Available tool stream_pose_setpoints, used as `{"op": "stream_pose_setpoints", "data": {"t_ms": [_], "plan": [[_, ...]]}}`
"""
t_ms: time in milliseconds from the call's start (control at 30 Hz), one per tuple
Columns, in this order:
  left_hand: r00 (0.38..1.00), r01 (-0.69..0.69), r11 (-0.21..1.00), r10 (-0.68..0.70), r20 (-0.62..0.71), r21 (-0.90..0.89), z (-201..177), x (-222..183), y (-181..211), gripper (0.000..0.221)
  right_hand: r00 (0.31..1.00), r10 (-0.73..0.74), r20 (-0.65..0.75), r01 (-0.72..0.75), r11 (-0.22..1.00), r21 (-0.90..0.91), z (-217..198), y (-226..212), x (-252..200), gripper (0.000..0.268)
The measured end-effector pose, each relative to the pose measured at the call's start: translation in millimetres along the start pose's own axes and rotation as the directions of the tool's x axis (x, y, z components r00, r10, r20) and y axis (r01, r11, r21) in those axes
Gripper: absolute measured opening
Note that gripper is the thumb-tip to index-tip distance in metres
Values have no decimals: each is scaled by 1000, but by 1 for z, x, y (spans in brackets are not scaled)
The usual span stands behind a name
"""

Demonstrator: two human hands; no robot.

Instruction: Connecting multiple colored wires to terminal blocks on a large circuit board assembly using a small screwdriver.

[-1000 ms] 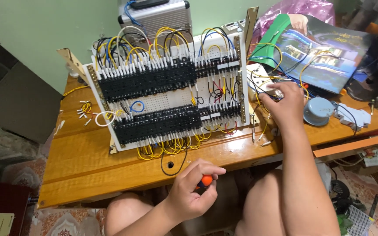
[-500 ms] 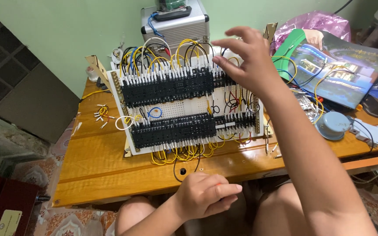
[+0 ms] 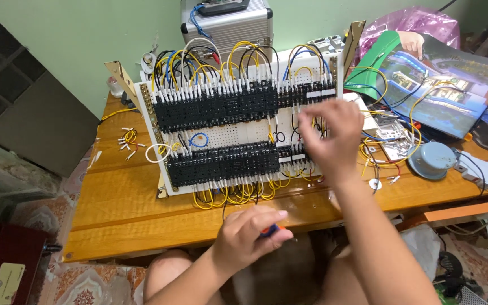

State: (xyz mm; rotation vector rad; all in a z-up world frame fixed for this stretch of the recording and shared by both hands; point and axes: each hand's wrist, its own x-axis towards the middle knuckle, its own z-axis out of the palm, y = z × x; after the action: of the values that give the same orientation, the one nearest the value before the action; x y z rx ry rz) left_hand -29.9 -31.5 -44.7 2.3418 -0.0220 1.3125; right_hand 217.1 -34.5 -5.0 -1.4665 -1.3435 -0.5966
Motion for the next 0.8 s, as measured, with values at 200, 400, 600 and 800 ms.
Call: {"op": "stream_pose_setpoints", "data": {"t_ms": [200, 400, 600, 800], "plan": [[958, -74, 957, 147, -247, 281, -15, 24, -10, 25, 995, -92, -29, 75, 924, -376, 20, 4, -18, 29], [877, -191, 886, 347, -331, 422, -22, 122, -24, 28, 999, -54, -3, 52, 960, -276, 29, 10, -21, 19], [862, -323, 836, 453, -227, 443, -1, 179, -37, 14, 997, -64, -36, 55, 978, -201, 30, 12, -21, 25], [856, -351, 791, 488, -170, 501, 2, 183, -42, 7, 993, -89, -74, 78, 988, -135, 28, 14, -20, 25]]}}
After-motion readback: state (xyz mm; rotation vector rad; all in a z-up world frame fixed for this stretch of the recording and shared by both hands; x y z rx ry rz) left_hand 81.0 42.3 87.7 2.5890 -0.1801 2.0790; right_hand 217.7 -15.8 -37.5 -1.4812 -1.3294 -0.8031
